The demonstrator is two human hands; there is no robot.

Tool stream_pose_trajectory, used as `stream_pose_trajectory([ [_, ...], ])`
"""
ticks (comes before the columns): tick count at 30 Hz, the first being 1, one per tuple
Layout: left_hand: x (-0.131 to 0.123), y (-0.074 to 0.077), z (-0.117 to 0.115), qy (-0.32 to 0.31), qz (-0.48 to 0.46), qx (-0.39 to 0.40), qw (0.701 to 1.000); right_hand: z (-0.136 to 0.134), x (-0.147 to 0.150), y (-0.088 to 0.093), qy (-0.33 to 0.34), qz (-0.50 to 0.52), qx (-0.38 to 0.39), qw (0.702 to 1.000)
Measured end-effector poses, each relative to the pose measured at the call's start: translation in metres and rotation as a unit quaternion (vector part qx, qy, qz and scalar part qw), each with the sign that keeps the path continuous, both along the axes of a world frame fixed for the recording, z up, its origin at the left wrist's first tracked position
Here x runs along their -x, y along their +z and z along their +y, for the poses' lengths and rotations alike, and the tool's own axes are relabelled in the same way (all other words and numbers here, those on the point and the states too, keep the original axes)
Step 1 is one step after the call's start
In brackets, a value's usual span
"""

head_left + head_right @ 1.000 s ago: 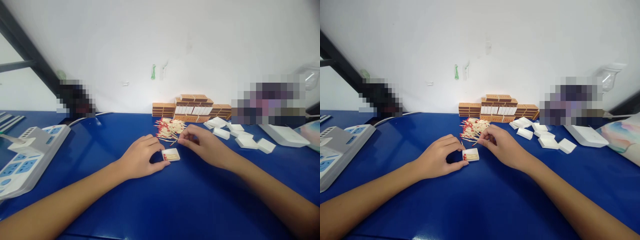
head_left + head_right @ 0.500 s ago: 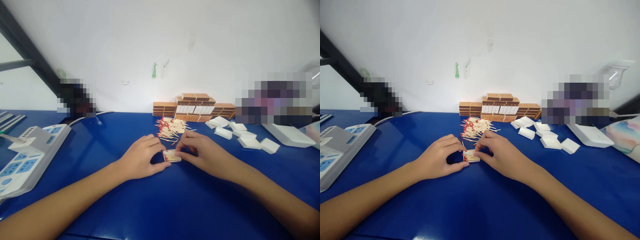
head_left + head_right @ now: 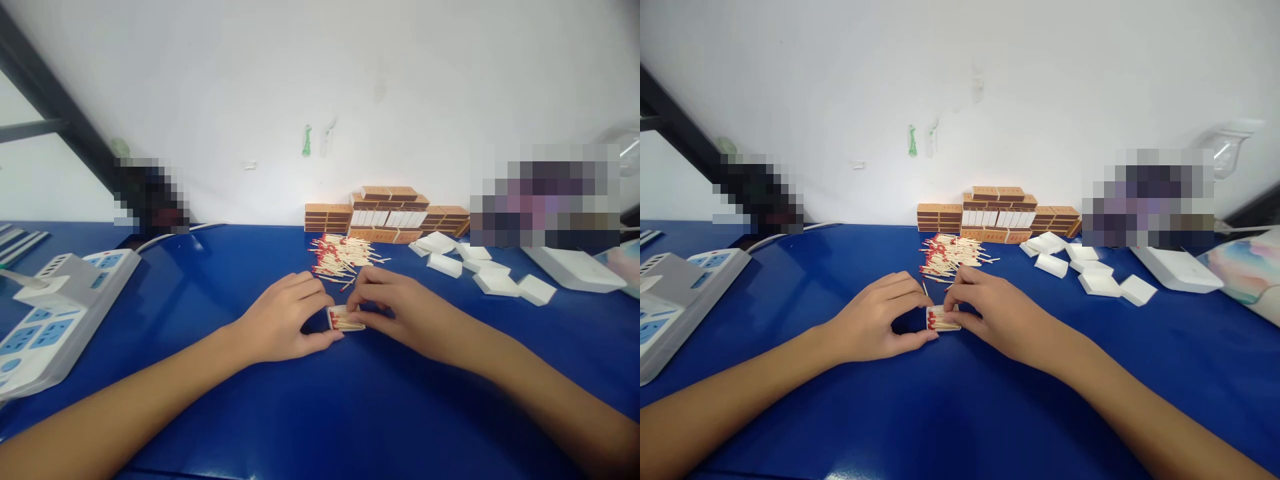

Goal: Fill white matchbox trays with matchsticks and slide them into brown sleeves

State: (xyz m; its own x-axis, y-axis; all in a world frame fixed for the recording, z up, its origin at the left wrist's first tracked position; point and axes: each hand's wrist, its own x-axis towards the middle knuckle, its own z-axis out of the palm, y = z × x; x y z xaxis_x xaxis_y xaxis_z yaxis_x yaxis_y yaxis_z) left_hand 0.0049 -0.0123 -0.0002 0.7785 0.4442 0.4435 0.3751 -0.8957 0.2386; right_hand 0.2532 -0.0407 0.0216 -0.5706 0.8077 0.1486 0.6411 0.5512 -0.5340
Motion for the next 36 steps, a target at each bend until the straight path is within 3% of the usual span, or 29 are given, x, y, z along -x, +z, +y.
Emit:
stream_pose_trajectory([
  [2, 0.0, 0.0, 0.0, -0.001, 0.003, 0.002, 1.0, 0.005, -0.008, 0.004, -0.014, -0.008, -0.01, 1.0],
  [7, 0.0, 0.0, 0.0, -0.007, 0.004, 0.002, 1.0, 0.029, -0.042, -0.001, -0.13, -0.079, -0.079, 0.985],
  [11, 0.0, 0.0, 0.0, -0.007, 0.011, 0.01, 1.0, 0.043, -0.056, -0.011, -0.112, -0.096, -0.012, 0.989],
  [18, 0.001, -0.003, 0.004, 0.029, 0.007, 0.011, 1.0, 0.017, -0.023, 0.005, -0.056, -0.04, 0.011, 0.998],
  [22, 0.001, -0.002, 0.003, 0.027, 0.011, 0.014, 0.999, 0.008, -0.006, -0.001, -0.017, -0.014, 0.018, 1.0],
  [28, 0.0, -0.002, -0.003, 0.002, 0.015, 0.02, 1.0, 0.03, -0.009, -0.021, -0.046, 0.016, -0.06, 0.997],
  [36, 0.0, -0.002, 0.0, 0.005, 0.014, 0.018, 1.0, 0.033, -0.014, -0.022, -0.08, -0.037, -0.019, 0.996],
])
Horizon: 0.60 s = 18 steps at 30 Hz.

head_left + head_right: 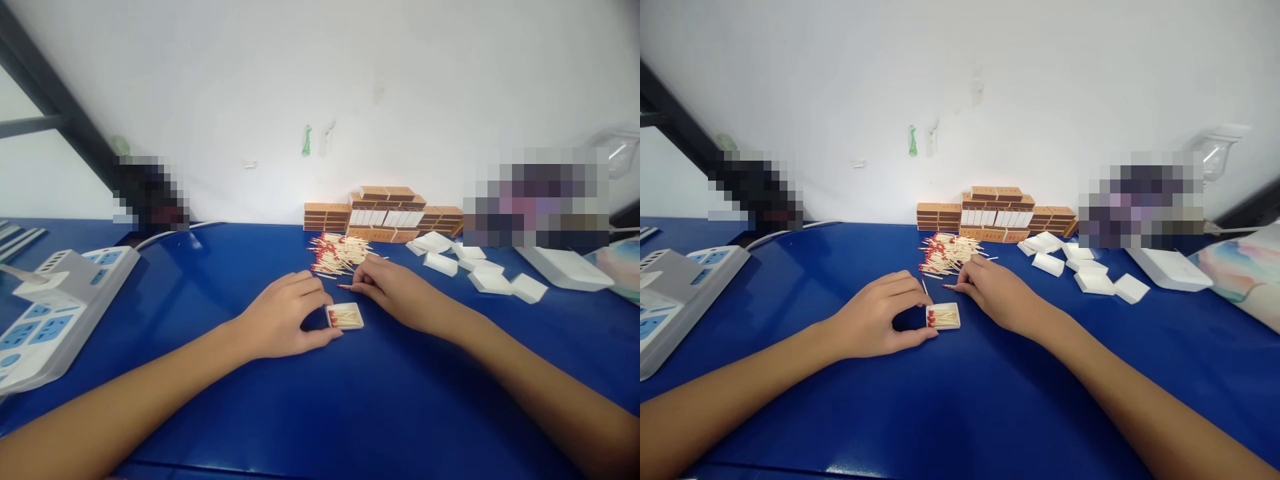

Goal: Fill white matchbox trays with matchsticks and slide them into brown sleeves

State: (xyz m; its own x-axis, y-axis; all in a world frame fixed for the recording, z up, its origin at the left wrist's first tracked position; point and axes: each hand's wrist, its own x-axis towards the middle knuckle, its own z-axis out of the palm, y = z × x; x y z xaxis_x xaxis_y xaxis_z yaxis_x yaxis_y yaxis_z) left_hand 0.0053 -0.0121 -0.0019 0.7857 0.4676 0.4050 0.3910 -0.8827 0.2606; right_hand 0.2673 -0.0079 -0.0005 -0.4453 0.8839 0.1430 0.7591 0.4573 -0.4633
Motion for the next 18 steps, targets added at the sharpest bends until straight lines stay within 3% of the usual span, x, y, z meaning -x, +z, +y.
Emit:
stream_pose_trajectory([
  [6, 0.001, 0.0, 0.003, 0.032, -0.016, 0.004, 0.999, -0.022, 0.007, 0.019, 0.001, 0.081, 0.027, 0.996],
  [12, 0.0, 0.001, 0.002, 0.029, -0.025, 0.026, 0.999, -0.033, 0.024, 0.014, 0.028, 0.088, 0.072, 0.993],
  [18, 0.0, 0.002, 0.001, 0.021, -0.023, 0.021, 0.999, -0.031, 0.018, 0.02, 0.024, 0.08, 0.084, 0.993],
])
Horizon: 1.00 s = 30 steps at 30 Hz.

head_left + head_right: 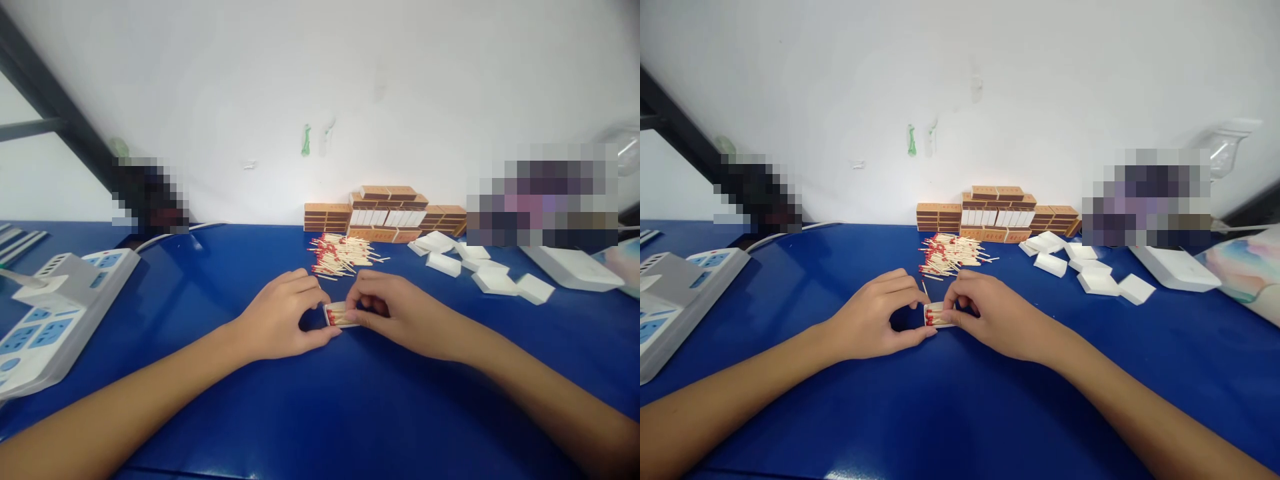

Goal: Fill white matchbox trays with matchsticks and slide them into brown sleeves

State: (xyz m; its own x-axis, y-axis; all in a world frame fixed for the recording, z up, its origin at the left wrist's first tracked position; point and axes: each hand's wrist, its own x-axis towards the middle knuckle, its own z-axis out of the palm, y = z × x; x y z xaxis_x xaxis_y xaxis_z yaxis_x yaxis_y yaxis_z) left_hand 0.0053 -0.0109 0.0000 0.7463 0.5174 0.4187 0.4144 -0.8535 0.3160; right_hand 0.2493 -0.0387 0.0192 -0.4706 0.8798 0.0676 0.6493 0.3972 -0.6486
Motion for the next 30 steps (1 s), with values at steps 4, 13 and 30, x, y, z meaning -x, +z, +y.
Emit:
stream_pose_trajectory([
  [4, 0.0, 0.002, -0.002, -0.013, -0.003, -0.004, 1.0, 0.006, 0.002, 0.0, -0.023, 0.013, -0.021, 0.999],
  [13, 0.001, 0.003, -0.015, -0.072, 0.028, 0.047, 0.996, 0.031, 0.039, -0.024, -0.105, -0.025, -0.084, 0.991],
  [30, 0.004, 0.003, -0.006, -0.019, 0.057, 0.025, 0.998, 0.036, 0.02, -0.026, -0.073, -0.111, -0.121, 0.984],
])
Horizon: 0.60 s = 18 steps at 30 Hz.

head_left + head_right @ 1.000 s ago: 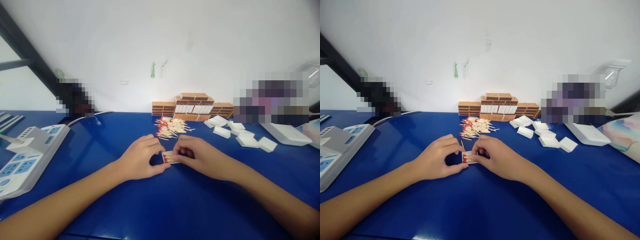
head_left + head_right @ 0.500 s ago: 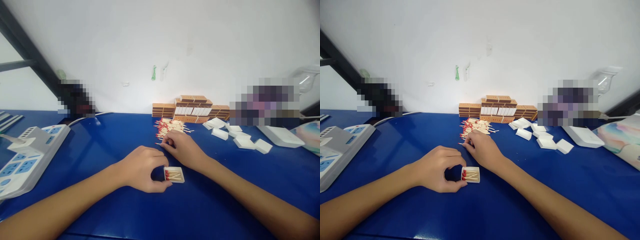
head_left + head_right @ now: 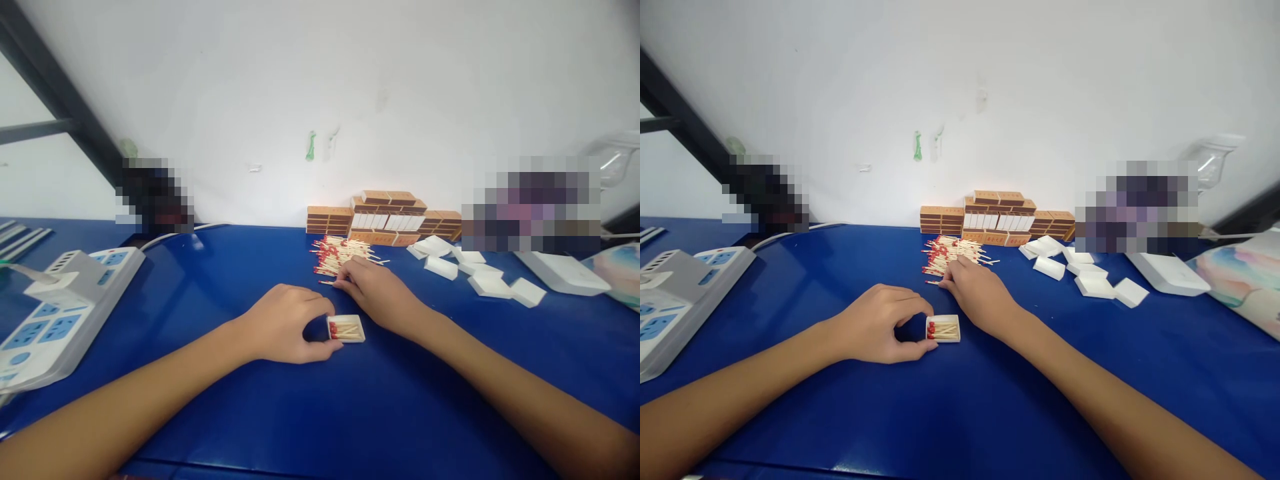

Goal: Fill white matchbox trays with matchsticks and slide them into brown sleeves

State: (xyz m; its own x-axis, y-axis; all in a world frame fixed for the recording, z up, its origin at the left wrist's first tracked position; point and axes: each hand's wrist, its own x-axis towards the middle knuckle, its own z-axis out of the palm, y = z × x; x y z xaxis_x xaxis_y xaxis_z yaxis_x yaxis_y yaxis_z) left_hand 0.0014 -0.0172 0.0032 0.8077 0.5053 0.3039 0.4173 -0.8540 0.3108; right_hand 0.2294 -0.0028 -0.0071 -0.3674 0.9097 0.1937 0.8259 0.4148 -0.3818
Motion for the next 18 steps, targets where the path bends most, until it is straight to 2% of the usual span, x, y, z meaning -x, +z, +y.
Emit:
stream_pose_trajectory([
  [6, 0.0, -0.001, 0.003, 0.062, 0.011, 0.008, 0.998, -0.017, -0.02, 0.024, 0.063, 0.015, 0.041, 0.997],
  [9, -0.001, 0.0, 0.003, 0.075, 0.014, 0.016, 0.997, -0.028, -0.019, 0.032, 0.087, -0.006, 0.072, 0.994],
  [13, -0.001, -0.001, 0.004, 0.078, 0.015, 0.011, 0.997, -0.035, -0.013, 0.033, 0.098, -0.025, 0.095, 0.99],
  [18, -0.001, -0.003, 0.003, 0.076, 0.008, 0.002, 0.997, -0.032, -0.018, 0.028, 0.113, 0.002, 0.087, 0.99],
])
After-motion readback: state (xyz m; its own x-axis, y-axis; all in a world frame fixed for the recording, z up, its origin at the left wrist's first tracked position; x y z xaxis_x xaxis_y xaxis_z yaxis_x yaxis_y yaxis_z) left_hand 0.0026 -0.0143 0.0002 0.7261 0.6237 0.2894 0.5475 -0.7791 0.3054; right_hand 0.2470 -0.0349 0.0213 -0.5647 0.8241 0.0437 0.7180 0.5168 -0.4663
